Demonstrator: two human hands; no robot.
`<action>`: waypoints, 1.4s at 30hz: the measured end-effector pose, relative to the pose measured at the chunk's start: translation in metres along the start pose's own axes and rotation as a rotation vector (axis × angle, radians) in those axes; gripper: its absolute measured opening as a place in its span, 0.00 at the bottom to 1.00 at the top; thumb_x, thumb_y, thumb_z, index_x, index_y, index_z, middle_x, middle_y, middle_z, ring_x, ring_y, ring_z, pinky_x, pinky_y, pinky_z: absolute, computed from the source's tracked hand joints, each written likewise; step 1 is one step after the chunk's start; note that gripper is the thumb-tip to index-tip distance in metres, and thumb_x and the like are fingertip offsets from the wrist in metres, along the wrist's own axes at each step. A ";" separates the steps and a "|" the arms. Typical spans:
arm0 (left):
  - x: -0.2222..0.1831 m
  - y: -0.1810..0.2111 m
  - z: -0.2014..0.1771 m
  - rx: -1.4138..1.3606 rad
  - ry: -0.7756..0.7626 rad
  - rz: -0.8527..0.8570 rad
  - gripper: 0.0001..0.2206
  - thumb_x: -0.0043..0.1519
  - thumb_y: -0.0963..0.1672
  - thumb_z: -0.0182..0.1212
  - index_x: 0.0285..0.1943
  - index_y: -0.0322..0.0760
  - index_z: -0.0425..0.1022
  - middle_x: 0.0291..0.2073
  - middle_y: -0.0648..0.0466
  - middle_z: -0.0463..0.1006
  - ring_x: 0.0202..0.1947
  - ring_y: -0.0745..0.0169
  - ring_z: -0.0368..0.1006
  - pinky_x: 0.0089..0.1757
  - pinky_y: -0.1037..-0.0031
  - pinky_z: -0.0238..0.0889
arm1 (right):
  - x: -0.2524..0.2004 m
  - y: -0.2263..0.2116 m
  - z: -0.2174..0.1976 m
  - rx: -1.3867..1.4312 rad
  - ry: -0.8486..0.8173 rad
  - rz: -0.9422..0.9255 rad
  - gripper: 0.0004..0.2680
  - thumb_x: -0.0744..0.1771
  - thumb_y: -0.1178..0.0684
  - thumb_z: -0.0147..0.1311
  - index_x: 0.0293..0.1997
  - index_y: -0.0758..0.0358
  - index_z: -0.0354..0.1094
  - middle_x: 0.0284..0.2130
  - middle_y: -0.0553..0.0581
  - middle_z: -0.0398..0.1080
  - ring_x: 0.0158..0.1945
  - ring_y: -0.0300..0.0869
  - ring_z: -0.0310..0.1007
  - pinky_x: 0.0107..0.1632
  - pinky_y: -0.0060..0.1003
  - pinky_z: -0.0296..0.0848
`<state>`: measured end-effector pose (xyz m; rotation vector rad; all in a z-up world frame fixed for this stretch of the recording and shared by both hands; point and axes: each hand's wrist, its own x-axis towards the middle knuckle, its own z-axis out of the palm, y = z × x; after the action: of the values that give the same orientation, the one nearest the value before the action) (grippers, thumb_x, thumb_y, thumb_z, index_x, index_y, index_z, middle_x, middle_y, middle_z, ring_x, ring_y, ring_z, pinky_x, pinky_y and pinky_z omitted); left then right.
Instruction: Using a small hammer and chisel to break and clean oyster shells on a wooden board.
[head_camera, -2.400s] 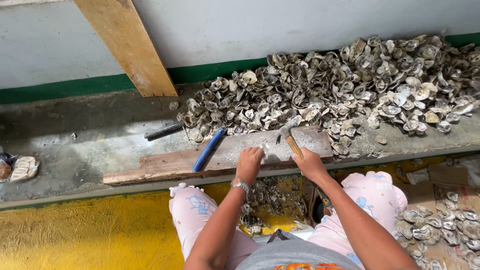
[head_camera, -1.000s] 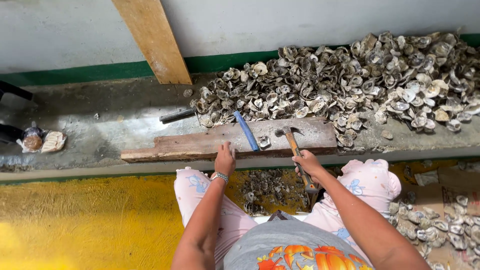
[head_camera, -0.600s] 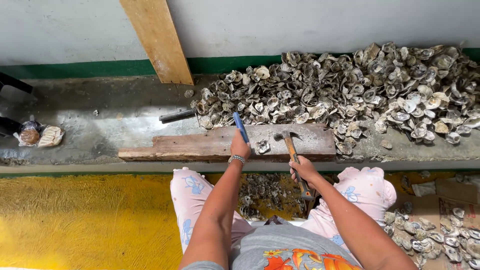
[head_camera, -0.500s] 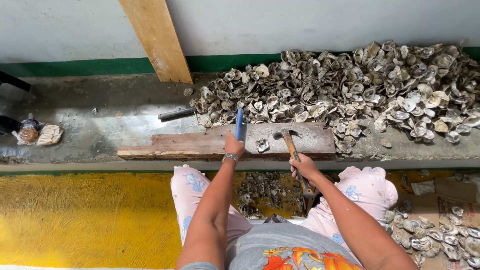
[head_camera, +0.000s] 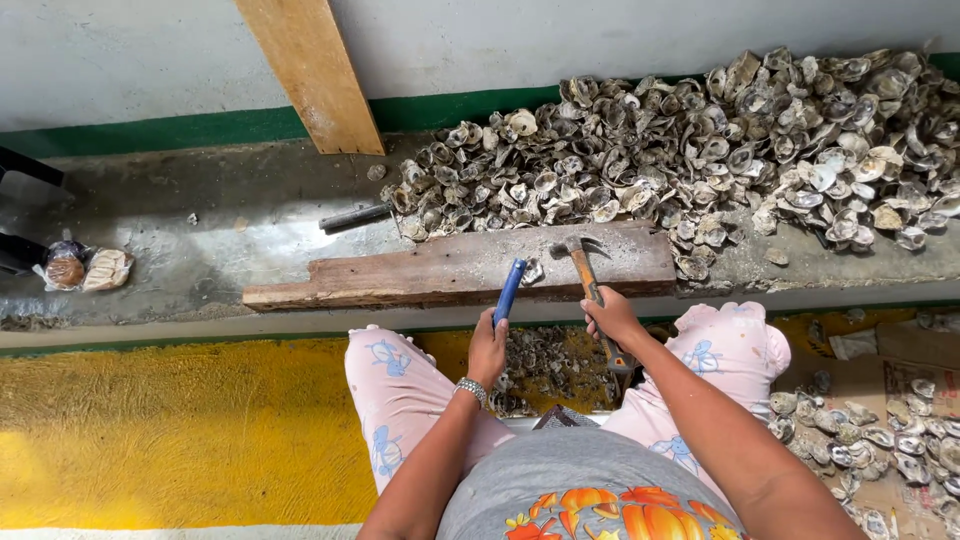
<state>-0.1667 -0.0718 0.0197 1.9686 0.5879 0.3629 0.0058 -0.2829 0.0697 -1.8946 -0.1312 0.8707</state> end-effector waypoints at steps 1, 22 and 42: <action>0.003 0.002 -0.002 -0.005 0.005 0.001 0.17 0.70 0.50 0.48 0.62 0.38 0.65 0.33 0.46 0.76 0.32 0.47 0.74 0.37 0.56 0.66 | -0.003 -0.002 0.002 -0.006 0.000 -0.004 0.07 0.69 0.52 0.52 0.45 0.65 0.63 0.25 0.53 0.67 0.24 0.37 0.69 0.26 0.36 0.71; 0.003 0.040 -0.023 0.095 -0.140 -0.197 0.16 0.71 0.50 0.44 0.63 0.41 0.63 0.30 0.45 0.76 0.30 0.47 0.75 0.35 0.55 0.65 | -0.104 -0.078 0.014 -0.572 0.264 -0.404 0.15 0.68 0.51 0.52 0.59 0.67 0.61 0.24 0.59 0.69 0.27 0.49 0.74 0.34 0.47 0.70; 0.002 0.017 -0.013 0.100 -0.049 -0.095 0.17 0.69 0.52 0.48 0.60 0.42 0.67 0.36 0.40 0.78 0.38 0.36 0.76 0.40 0.52 0.66 | 0.019 -0.048 -0.021 -0.450 0.258 -0.213 0.09 0.68 0.54 0.54 0.45 0.72 0.62 0.25 0.59 0.71 0.25 0.44 0.77 0.27 0.39 0.74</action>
<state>-0.1676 -0.0674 0.0411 2.0310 0.6765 0.2298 0.0461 -0.2668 0.1042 -2.3410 -0.3901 0.4697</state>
